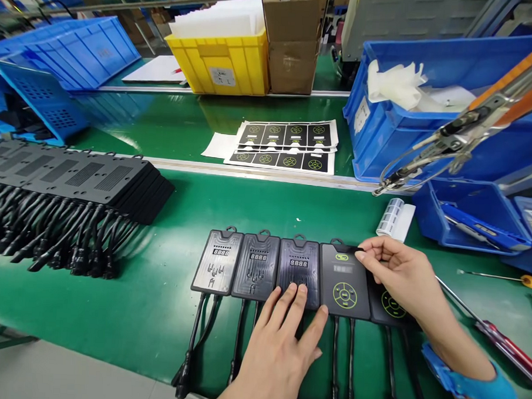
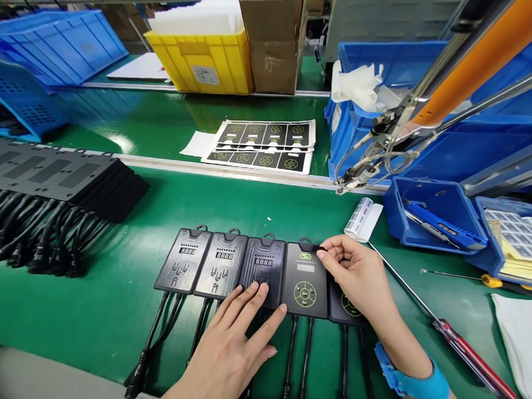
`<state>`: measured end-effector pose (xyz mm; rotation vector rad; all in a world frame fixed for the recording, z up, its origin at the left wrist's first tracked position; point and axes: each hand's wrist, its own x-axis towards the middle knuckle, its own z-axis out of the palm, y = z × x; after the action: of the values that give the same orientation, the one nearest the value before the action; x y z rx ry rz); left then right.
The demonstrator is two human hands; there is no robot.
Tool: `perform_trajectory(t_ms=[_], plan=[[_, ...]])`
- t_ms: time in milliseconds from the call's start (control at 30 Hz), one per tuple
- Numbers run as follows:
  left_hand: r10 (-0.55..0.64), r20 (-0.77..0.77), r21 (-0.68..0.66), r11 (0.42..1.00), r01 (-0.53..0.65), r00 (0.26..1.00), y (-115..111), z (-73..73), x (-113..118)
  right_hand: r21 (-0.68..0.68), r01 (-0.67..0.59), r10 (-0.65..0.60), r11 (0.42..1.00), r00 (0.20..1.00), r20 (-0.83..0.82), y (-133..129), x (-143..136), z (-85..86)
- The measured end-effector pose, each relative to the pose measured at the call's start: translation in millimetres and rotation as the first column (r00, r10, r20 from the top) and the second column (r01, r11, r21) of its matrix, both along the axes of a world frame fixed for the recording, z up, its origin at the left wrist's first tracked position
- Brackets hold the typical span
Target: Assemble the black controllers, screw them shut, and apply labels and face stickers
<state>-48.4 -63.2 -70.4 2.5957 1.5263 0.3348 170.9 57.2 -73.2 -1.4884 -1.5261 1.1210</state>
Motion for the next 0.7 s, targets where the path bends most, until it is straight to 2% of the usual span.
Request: perform_trajectory(t_ms=[700], plan=[[0.002,-0.015,-0.029,1.0,-0.003,1.0,0.7,-0.1,-0.6,-0.008,-0.013,0.014,1.0,0.994,0.109,-1.2,1.9,-8.2]])
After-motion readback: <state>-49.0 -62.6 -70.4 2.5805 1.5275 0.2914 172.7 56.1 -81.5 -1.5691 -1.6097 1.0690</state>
